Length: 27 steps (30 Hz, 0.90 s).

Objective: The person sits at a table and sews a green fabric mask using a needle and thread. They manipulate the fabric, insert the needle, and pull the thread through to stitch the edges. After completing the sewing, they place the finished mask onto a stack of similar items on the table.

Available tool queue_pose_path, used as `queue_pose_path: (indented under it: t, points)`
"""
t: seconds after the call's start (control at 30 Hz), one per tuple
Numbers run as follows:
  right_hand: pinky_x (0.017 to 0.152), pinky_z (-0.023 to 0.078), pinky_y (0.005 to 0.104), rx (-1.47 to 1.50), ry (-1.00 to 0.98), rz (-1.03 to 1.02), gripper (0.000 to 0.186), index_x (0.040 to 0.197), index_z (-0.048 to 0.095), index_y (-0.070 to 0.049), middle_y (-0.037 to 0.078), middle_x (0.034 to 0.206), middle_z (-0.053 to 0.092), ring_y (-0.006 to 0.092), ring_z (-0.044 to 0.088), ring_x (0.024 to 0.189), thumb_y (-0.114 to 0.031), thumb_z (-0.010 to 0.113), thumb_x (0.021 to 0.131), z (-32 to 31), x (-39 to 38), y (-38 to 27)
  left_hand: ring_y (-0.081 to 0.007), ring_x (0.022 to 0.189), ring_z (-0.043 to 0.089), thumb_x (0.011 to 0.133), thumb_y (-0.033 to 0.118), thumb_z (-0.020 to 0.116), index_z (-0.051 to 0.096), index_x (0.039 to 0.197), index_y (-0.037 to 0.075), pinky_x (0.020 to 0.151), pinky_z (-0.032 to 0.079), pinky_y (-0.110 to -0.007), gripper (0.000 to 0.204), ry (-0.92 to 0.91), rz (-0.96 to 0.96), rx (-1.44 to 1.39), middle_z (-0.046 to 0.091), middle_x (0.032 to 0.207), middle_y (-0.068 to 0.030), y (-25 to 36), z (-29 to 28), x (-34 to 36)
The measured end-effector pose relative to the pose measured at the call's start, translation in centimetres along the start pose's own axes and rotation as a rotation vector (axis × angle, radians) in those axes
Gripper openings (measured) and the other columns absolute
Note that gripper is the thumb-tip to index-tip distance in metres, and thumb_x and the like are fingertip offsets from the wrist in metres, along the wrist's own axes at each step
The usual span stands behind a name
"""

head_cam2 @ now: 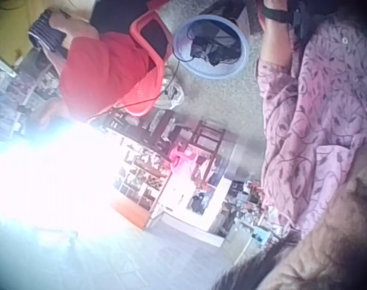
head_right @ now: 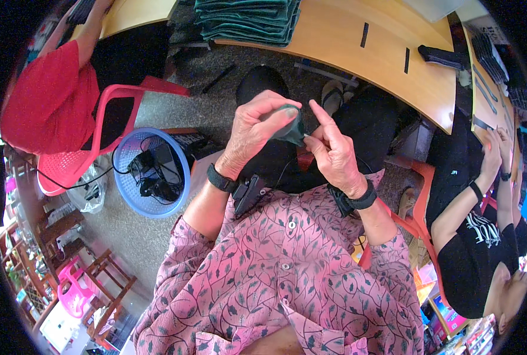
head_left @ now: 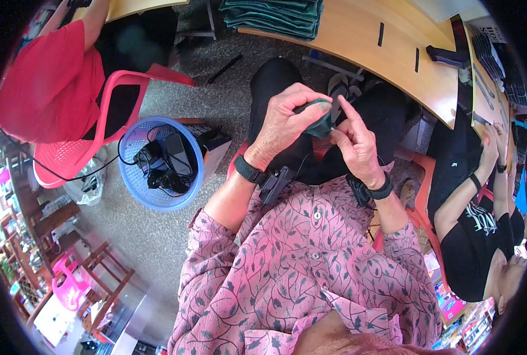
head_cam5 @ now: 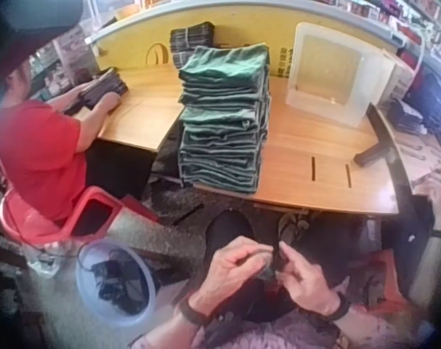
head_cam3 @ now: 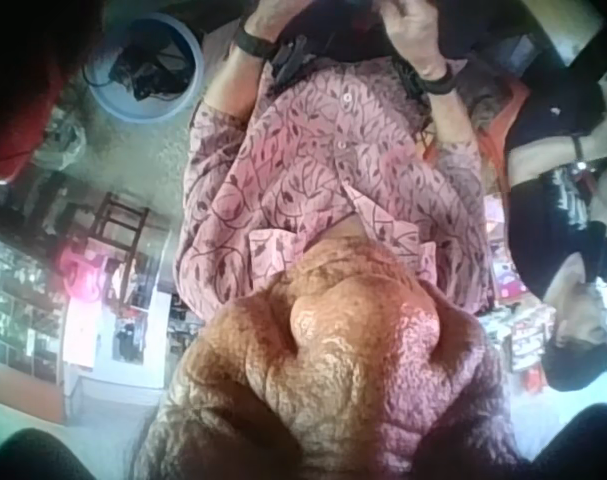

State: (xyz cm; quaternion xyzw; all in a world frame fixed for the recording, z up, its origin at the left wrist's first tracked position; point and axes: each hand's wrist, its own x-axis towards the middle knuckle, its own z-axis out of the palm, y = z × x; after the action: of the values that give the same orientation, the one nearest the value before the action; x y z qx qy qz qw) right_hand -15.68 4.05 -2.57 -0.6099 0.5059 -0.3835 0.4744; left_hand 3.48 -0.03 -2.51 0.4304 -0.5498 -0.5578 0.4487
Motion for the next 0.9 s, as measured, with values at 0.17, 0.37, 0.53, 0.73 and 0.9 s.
queue_pose_path:
  t: [0.17,0.37,0.53,0.73,0.9]
  points:
    - [0.062,0.05,0.0254,-0.171,-0.104,-0.167,0.025,0.114,0.062,0.002,0.002,0.07,0.06,0.0084,0.059,0.066,0.004,0.062,0.089,-0.7,0.2,1.4,-0.0085,0.092,0.061,0.089,0.012,0.068,0.069,0.112,0.003,0.081,0.049,-0.024,0.024,-0.021,-0.189,-0.203,0.066,0.102,-0.0029,0.0,-0.1,-0.1]
    - [0.051,0.039,0.0184,0.223,-0.026,0.211,0.016,0.109,0.064,0.0,-0.001,0.074,0.062,0.0023,0.049,0.058,-0.006,0.059,0.095,-1.9,-0.1,0.7,-0.0112,0.1,0.06,0.082,0.02,0.076,0.058,0.126,0.001,0.091,0.047,-0.027,0.051,-0.026,-0.238,-0.478,0.066,0.11,-0.0055,-0.2,-0.8,0.0]
    - [0.048,0.034,0.0163,0.455,0.035,0.194,0.017,0.111,0.064,-0.001,0.0,0.075,0.061,0.001,0.042,0.055,-0.009,0.059,0.097,-2.1,-0.1,1.2,-0.0095,0.095,0.061,0.081,0.019,0.078,0.064,0.115,0.001,0.087,0.047,-0.025,0.041,-0.01,-0.244,-0.455,0.067,0.103,-0.003,-0.2,-0.2,0.0]
    - [0.049,0.035,0.016,0.495,0.022,0.227,0.02,0.114,0.062,0.0,0.001,0.077,0.061,0.0012,0.043,0.055,-0.009,0.058,0.097,-2.4,0.0,1.2,-0.008,0.092,0.061,0.086,0.013,0.073,0.068,0.107,0.002,0.086,0.048,-0.026,0.024,0.01,-0.231,-0.45,0.068,0.098,-0.0007,-1.0,-0.2,-0.1]
    - [0.051,0.038,0.0173,0.366,-0.064,0.25,0.031,0.126,0.054,0.0,0.0,0.079,0.059,0.0023,0.048,0.06,-0.007,0.058,0.096,-1.2,-0.1,0.7,-0.0067,0.088,0.06,0.089,0.01,0.07,0.069,0.106,0.004,0.082,0.048,-0.025,0.018,0.089,-0.149,-0.511,0.069,0.096,0.0003,-1.3,0.1,0.0]
